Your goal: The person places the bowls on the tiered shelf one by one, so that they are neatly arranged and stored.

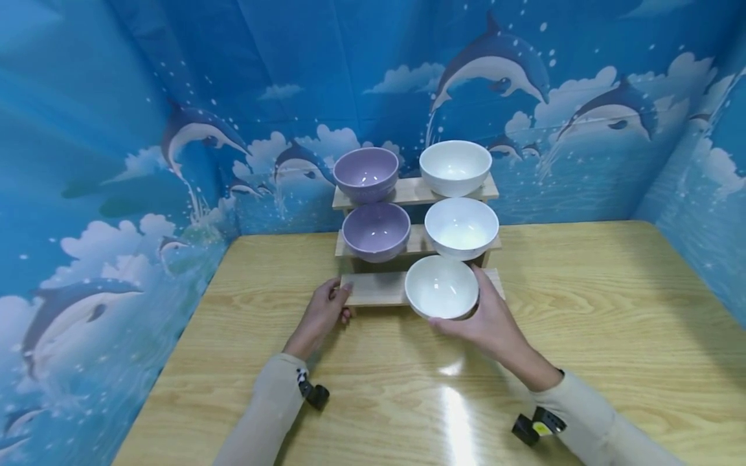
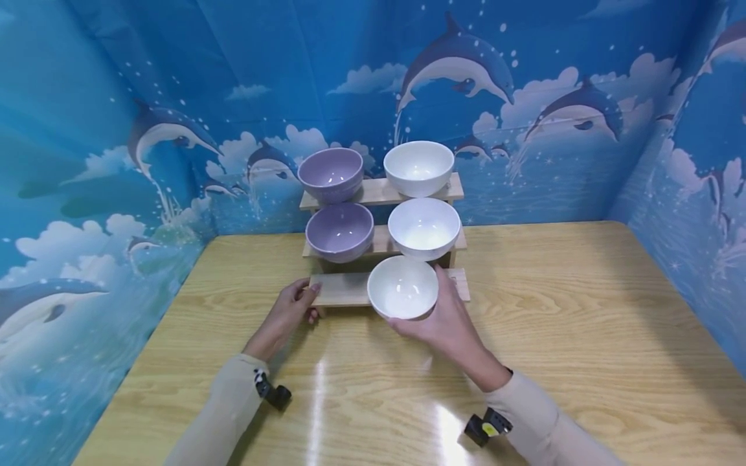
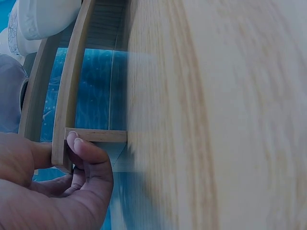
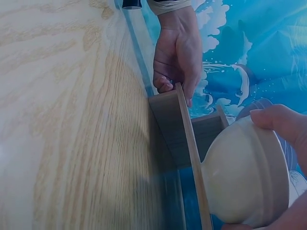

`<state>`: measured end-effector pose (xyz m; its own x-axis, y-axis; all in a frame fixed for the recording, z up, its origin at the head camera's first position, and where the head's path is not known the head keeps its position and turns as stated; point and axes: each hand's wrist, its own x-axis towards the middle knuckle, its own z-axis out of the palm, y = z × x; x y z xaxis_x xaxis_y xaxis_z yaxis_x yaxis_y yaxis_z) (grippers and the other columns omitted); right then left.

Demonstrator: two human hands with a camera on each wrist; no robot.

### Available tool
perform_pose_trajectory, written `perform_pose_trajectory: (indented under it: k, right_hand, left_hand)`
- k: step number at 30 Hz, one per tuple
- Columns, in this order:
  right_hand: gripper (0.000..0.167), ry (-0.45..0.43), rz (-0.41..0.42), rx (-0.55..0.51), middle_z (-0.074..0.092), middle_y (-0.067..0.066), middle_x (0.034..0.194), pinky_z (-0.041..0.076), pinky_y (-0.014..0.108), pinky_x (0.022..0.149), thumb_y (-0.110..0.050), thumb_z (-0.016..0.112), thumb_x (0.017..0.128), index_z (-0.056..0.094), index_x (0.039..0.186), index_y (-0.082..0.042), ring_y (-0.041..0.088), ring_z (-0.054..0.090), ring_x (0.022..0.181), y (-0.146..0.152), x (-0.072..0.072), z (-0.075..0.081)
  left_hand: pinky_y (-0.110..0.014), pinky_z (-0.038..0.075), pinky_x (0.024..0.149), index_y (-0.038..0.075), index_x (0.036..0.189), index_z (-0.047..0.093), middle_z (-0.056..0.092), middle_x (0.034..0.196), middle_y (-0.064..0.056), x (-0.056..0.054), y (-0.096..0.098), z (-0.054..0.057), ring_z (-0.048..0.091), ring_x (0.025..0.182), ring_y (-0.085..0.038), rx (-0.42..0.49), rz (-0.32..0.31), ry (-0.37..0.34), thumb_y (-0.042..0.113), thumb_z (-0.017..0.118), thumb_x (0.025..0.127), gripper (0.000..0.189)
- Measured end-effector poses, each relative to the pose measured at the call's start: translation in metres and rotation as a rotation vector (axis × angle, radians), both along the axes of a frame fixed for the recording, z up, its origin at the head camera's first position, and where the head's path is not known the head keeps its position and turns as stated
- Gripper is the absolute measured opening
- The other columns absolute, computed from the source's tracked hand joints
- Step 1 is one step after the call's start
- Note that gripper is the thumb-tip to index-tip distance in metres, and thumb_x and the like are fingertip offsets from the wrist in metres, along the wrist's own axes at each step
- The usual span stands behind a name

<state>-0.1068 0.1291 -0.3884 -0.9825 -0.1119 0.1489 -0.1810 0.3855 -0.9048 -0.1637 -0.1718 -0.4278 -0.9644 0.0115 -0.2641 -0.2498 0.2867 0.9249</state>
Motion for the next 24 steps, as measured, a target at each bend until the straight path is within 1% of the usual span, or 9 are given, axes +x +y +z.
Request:
perform_pose_trajectory:
  k: [11, 17, 24]
  right_hand:
    - [0.107, 0.014, 0.006, -0.04, 0.046, 0.018, 0.143, 0.041, 0.055, 0.106, -0.024, 0.096, 0.069, 0.032, 0.153, -0.005, 0.037, 0.05, 0.128, -0.009, -0.004, -0.003]
    - [0.109, 0.023, 0.001, -0.055, 0.047, 0.014, 0.144, 0.041, 0.053, 0.107, -0.023, 0.097, 0.067, 0.033, 0.153, -0.008, 0.034, 0.05, 0.129, -0.012, -0.007, -0.004]
    - [0.111, -0.002, -0.012, -0.047, 0.048, 0.012, 0.144, 0.04, 0.053, 0.108, -0.028, 0.098, 0.066, 0.032, 0.153, -0.011, 0.033, 0.049, 0.13, -0.017, -0.009, -0.004]
  left_hand:
    - [-0.026, 0.052, 0.061, 0.005, 0.152, 0.039, 0.06, 0.096, -0.013, 0.0, 0.001, 0.001, 0.058, 0.072, -0.016, 0.028, 0.007, -0.008, 0.033, 0.051, 0.108, 0.053]
    - [-0.026, 0.052, 0.06, 0.003, 0.153, 0.038, 0.059, 0.096, -0.013, 0.001, 0.001, 0.002, 0.059, 0.072, -0.016, 0.022, 0.007, 0.004, 0.031, 0.051, 0.108, 0.054]
    - [-0.026, 0.052, 0.061, 0.004, 0.154, 0.036, 0.06, 0.098, -0.013, 0.0, 0.001, 0.0, 0.059, 0.072, -0.017, 0.019, 0.006, 0.001, 0.032, 0.05, 0.108, 0.055]
